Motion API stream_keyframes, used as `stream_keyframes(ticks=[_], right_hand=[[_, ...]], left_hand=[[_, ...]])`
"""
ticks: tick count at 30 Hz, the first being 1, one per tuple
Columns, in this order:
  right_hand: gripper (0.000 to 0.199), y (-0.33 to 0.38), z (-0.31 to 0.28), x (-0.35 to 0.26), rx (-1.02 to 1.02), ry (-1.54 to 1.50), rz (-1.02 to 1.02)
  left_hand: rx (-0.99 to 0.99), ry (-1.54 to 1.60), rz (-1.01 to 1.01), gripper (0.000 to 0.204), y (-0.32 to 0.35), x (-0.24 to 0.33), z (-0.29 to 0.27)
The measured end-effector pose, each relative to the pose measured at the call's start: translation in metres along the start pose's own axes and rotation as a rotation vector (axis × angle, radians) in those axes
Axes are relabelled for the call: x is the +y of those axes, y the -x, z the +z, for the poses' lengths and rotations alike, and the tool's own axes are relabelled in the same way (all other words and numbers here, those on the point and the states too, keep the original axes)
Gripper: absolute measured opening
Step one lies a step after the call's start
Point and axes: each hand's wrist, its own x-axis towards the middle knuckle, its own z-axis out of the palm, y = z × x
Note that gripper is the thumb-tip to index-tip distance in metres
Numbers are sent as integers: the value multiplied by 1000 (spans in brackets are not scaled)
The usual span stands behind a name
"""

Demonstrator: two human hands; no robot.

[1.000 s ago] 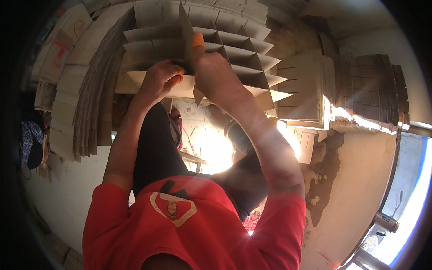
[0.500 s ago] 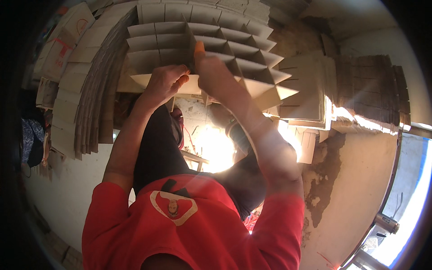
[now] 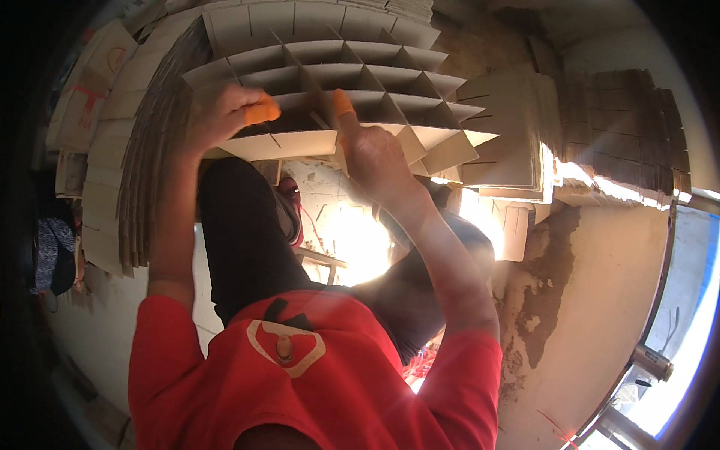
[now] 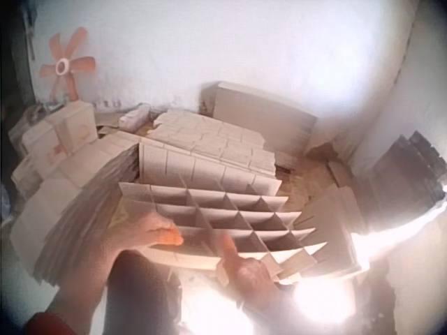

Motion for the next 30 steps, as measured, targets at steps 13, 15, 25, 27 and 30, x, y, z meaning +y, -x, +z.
stream_keyframes(ticks=[13, 15, 25, 27, 30], right_hand=[[58, 1, 11, 22, -35, -119, 122], [59, 4, 18, 28, 2, -110, 124], [61, 2, 25, 29, 39, -155, 99], [62, 1, 21, 28, 65, -128, 48], [62, 0, 19, 26, 68, -103, 23]], left_hand=[[-398, 904, -477, 47, 0, -87, 48], [-338, 890, -524, 45, -12, -77, 67], [-105, 1574, -544, 39, -27, -44, 130], [-74, 1492, -475, 40, -25, -36, 125], [130, 1431, -548, 32, -20, -43, 134]])
